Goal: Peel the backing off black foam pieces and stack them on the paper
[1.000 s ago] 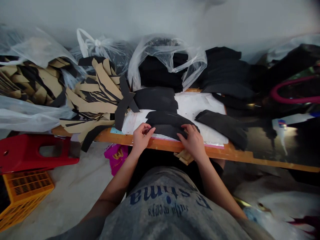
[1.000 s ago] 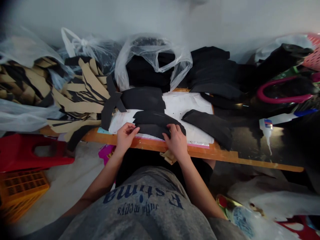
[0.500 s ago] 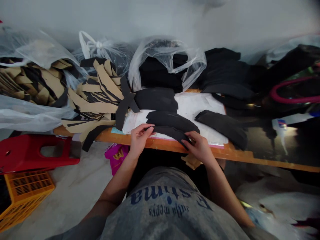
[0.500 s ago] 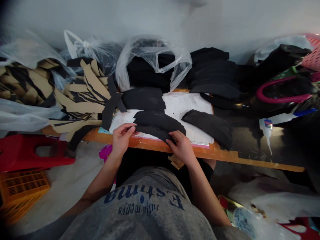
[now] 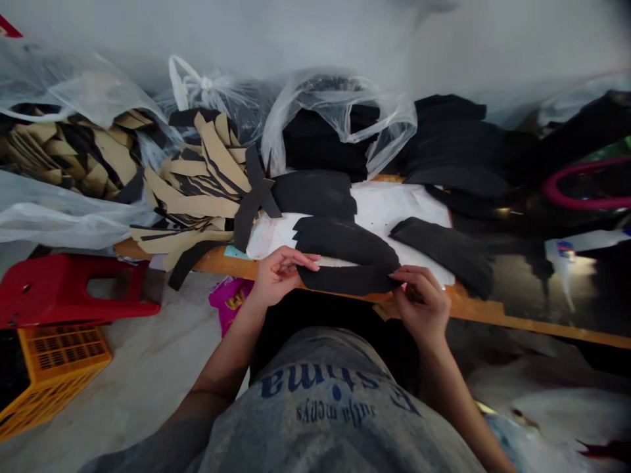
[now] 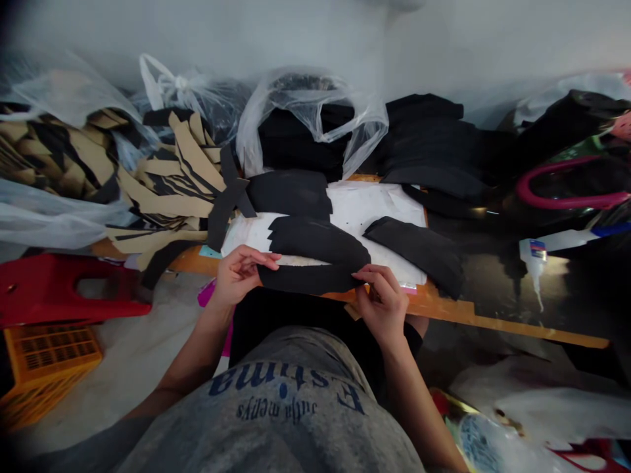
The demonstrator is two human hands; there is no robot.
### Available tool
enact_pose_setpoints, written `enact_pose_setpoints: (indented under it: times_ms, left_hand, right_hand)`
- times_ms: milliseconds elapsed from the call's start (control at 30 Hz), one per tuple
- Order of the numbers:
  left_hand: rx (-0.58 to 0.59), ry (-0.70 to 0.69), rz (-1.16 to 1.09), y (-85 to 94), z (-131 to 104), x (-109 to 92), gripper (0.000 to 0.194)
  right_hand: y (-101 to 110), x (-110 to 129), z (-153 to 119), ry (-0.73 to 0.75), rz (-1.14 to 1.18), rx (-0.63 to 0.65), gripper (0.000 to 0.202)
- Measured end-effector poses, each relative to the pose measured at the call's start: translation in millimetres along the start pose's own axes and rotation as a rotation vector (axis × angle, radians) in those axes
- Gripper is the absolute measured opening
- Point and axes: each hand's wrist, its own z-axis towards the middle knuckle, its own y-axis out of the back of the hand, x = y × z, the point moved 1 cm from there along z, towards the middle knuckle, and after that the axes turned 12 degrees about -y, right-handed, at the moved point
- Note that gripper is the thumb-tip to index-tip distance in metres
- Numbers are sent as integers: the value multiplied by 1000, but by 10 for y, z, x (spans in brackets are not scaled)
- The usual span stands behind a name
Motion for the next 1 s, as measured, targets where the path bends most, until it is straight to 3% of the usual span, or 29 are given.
enact_pose_setpoints:
  times_ms: [133, 267, 400, 500, 633, 833, 1000]
  left_hand:
    - [51, -55, 57, 83, 14, 30, 6]
    - [-192, 65, 114, 215, -84, 148, 15]
    - [-410, 300, 75, 289, -229, 261, 30]
    - [-488, 409, 15, 298, -280, 259, 42]
    - [-531, 467, 12, 298, -288, 215, 46]
    - [-532, 464, 48, 297, -283, 244, 47]
    - [-549, 457, 118, 290, -296, 296, 46]
  right_hand:
    - [-10, 2, -1, -111, 47, 6, 10]
    - [-52, -24, 28, -348, 216, 37, 12]
    - [-90, 8, 41, -423, 357, 44, 31]
    - [-127, 57, 33, -462, 416, 97, 43]
    - [-187, 102, 29, -497, 421, 123, 47]
    - [-250, 91, 47, -506, 377, 158, 28]
    - [-239, -44, 36, -523, 377, 126, 36]
